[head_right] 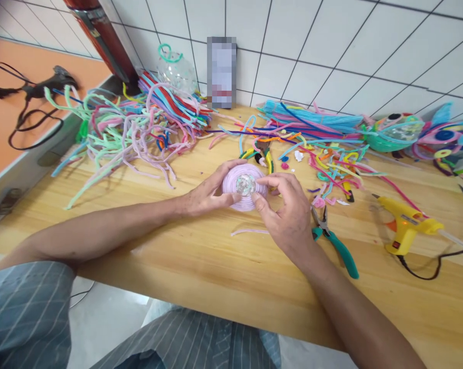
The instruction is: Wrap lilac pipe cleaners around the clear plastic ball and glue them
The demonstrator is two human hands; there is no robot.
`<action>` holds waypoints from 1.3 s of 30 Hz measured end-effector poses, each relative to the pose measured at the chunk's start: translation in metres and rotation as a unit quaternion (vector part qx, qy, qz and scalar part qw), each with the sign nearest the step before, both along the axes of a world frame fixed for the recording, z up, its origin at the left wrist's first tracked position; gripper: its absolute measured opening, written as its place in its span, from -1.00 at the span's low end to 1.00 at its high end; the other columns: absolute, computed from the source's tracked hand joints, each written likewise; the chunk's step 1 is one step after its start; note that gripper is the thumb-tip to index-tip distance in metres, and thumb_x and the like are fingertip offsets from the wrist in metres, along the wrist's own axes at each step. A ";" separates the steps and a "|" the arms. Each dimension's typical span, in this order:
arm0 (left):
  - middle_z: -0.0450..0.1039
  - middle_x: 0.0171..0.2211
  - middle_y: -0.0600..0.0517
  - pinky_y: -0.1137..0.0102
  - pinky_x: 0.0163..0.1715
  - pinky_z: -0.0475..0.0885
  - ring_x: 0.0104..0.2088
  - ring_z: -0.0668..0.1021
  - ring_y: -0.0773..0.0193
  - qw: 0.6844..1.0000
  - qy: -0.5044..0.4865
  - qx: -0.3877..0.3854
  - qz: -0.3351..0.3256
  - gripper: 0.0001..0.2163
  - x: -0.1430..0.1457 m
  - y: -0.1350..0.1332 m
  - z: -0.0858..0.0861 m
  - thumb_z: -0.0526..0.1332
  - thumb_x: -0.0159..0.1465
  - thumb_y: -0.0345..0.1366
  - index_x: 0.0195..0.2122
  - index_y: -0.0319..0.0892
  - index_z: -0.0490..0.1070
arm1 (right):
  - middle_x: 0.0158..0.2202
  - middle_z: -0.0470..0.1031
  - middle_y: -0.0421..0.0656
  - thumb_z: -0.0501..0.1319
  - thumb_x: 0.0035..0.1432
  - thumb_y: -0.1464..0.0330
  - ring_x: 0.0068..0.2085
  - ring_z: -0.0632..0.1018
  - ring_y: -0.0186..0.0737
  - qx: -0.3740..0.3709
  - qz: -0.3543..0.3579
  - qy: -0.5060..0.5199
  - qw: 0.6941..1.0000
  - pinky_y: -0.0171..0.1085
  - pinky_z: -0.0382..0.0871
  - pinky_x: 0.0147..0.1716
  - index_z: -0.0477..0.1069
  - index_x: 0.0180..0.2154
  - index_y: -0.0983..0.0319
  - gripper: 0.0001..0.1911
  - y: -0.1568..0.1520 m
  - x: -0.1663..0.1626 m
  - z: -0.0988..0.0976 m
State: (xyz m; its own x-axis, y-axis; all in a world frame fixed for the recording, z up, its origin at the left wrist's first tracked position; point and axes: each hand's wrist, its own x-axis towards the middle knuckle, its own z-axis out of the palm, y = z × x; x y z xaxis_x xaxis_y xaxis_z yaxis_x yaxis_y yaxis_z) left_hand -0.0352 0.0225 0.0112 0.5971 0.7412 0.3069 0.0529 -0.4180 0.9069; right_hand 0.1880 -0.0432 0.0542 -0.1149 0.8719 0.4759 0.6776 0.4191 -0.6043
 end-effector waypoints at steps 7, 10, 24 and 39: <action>0.28 0.40 -0.26 -0.11 0.39 0.33 0.38 0.41 -0.20 1.000 -0.024 -0.020 0.004 -0.25 0.003 0.001 0.000 0.38 0.29 0.02 0.41 -0.11 0.16 | -0.02 0.59 -0.06 0.36 0.27 0.27 -0.06 0.63 -0.04 -0.006 0.004 0.013 1.000 -0.02 0.60 -0.12 0.54 -0.04 0.09 -0.78 0.002 0.001 -0.003; 0.30 0.39 -0.25 -0.07 0.39 0.33 0.37 0.42 -0.18 0.999 -0.038 -0.032 0.004 -0.28 0.004 0.001 -0.001 0.37 0.30 -0.01 0.40 -0.13 0.17 | 0.00 0.58 -0.05 0.38 0.24 0.27 -0.03 0.62 -0.03 0.006 0.012 0.009 1.000 -0.02 0.60 -0.12 0.53 -0.01 0.10 -0.73 0.003 0.003 -0.005; 0.25 0.43 -0.21 -0.06 0.42 0.32 0.41 0.39 -0.15 1.000 -0.024 0.009 -0.005 -0.29 0.003 0.004 -0.009 0.32 0.36 0.04 0.43 -0.08 0.14 | -0.04 0.57 -0.08 0.38 0.15 0.34 -0.06 0.62 -0.03 0.032 -0.011 -0.004 0.999 -0.02 0.62 -0.17 0.49 -0.04 0.09 -0.69 0.003 -0.002 -0.009; 0.16 0.47 -0.31 -0.10 0.46 0.26 0.46 0.31 -0.22 0.999 -0.008 0.031 -0.015 -0.19 0.002 0.000 -0.006 0.37 0.32 0.01 0.47 -0.15 0.04 | -0.06 0.55 -0.08 0.37 0.15 0.37 -0.03 0.60 -0.01 0.050 -0.014 0.003 0.999 -0.04 0.59 -0.18 0.49 -0.05 0.10 -0.69 0.000 -0.003 -0.014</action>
